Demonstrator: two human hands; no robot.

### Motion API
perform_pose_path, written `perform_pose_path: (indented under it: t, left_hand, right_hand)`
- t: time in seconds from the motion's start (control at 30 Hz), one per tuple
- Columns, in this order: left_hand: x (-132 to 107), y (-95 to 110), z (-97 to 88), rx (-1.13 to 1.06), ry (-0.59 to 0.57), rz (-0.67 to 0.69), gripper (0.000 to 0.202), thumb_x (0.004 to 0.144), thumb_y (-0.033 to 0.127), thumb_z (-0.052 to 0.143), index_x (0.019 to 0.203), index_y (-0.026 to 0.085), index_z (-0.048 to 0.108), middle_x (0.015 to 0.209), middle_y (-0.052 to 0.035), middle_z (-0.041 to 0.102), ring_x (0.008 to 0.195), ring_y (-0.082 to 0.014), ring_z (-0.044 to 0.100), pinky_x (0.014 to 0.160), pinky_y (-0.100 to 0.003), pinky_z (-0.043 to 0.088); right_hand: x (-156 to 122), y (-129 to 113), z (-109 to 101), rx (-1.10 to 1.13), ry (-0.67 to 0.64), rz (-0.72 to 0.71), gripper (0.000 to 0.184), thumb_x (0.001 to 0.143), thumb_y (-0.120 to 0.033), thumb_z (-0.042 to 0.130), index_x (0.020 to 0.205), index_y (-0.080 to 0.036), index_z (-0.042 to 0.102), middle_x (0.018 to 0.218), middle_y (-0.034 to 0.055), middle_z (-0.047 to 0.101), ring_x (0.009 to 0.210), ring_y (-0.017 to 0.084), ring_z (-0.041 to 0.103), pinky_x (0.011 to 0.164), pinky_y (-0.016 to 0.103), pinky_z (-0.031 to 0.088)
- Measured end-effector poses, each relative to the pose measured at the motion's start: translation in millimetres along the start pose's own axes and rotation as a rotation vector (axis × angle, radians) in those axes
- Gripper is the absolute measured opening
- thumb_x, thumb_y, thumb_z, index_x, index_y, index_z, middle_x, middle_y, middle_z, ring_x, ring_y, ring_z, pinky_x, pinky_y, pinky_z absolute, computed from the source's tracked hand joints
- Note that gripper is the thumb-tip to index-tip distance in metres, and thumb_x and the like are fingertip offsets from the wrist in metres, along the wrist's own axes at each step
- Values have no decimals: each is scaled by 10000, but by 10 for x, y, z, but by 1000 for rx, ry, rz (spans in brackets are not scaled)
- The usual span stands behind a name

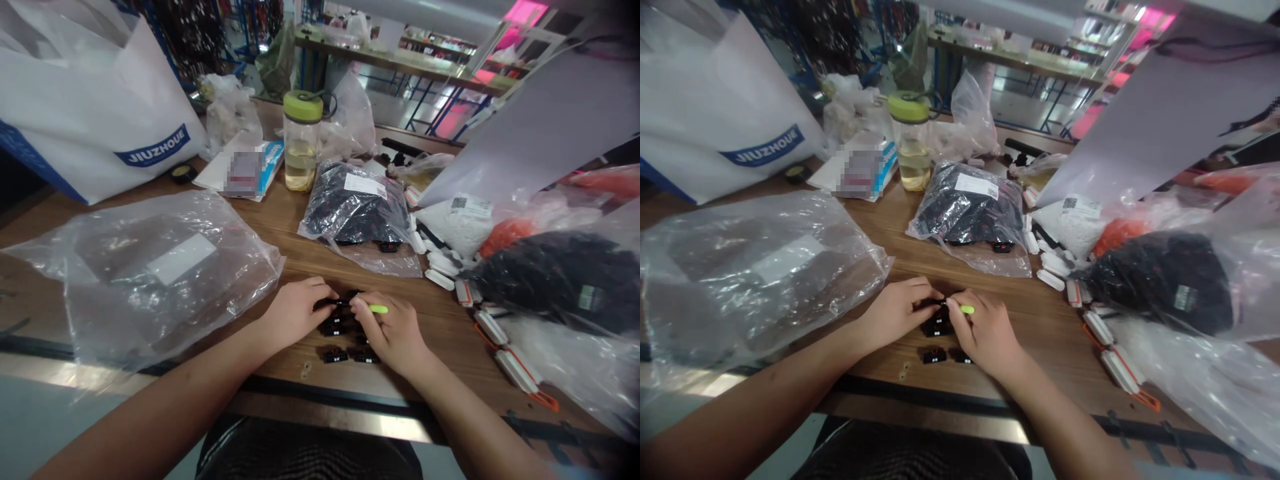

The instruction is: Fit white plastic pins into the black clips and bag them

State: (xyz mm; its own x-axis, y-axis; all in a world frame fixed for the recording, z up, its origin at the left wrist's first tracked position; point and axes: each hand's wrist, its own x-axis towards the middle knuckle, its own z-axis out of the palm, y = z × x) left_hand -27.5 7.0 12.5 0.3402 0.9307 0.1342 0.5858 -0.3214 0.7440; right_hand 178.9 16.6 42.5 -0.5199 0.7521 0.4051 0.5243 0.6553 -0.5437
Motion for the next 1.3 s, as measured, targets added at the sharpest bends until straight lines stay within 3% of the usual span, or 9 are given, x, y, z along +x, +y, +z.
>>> perform_pose_path:
  t: [0.23, 0.47, 0.77, 1.0, 1.2, 1.3]
  left_hand:
    - [1, 23, -29, 17, -16, 2, 169, 882, 157, 661, 1035, 204, 715, 949, -14, 680, 812, -162, 643, 756, -297, 506]
    - [-3, 33, -33, 38, -9, -3, 142, 891, 177, 655, 1020, 203, 710, 911, -13, 673, 779, -158, 633, 740, -306, 514]
    - [-10, 7, -18, 54, -20, 9, 141, 905, 193, 639, 1029, 208, 704, 928, -17, 670, 774, -157, 634, 725, -303, 515]
    - [-15, 2, -12, 42, -9, 9, 142, 901, 179, 640, 1022, 211, 706, 946, -11, 675, 792, -153, 637, 726, -288, 504]
    - [-10, -2, -16, 59, 1, -12, 145, 908, 181, 628, 1029, 212, 702, 952, -14, 673, 798, -157, 637, 742, -302, 514]
    - [0, 8, -10, 101, 15, -36, 149, 915, 191, 615, 1040, 209, 693, 976, -21, 668, 789, -159, 637, 752, -316, 522]
  right_hand:
    - [-119, 85, 5, 114, 195, 201, 186, 971, -241, 535, 866, -194, 682, 708, -2, 713, 575, 121, 686, 584, 231, 543]
    - [-83, 92, 23, 219, 167, 317, 254, 976, -310, 532, 828, -187, 698, 688, 6, 710, 539, 117, 677, 532, 217, 551]
    - [-79, 132, 47, 248, 133, 354, 266, 973, -366, 538, 848, -190, 693, 702, 24, 717, 571, 141, 690, 570, 247, 578]
    - [-65, 84, 35, 150, 49, 276, 258, 978, -341, 536, 824, -194, 682, 742, 27, 725, 613, 140, 698, 604, 241, 562]
    - [-113, 68, -46, 193, 226, 351, 277, 980, -350, 527, 848, -183, 704, 700, 23, 715, 551, 134, 679, 533, 231, 548]
    - [-130, 65, -56, 194, 190, 336, 271, 976, -339, 531, 834, -188, 705, 691, 17, 716, 550, 132, 682, 540, 231, 550]
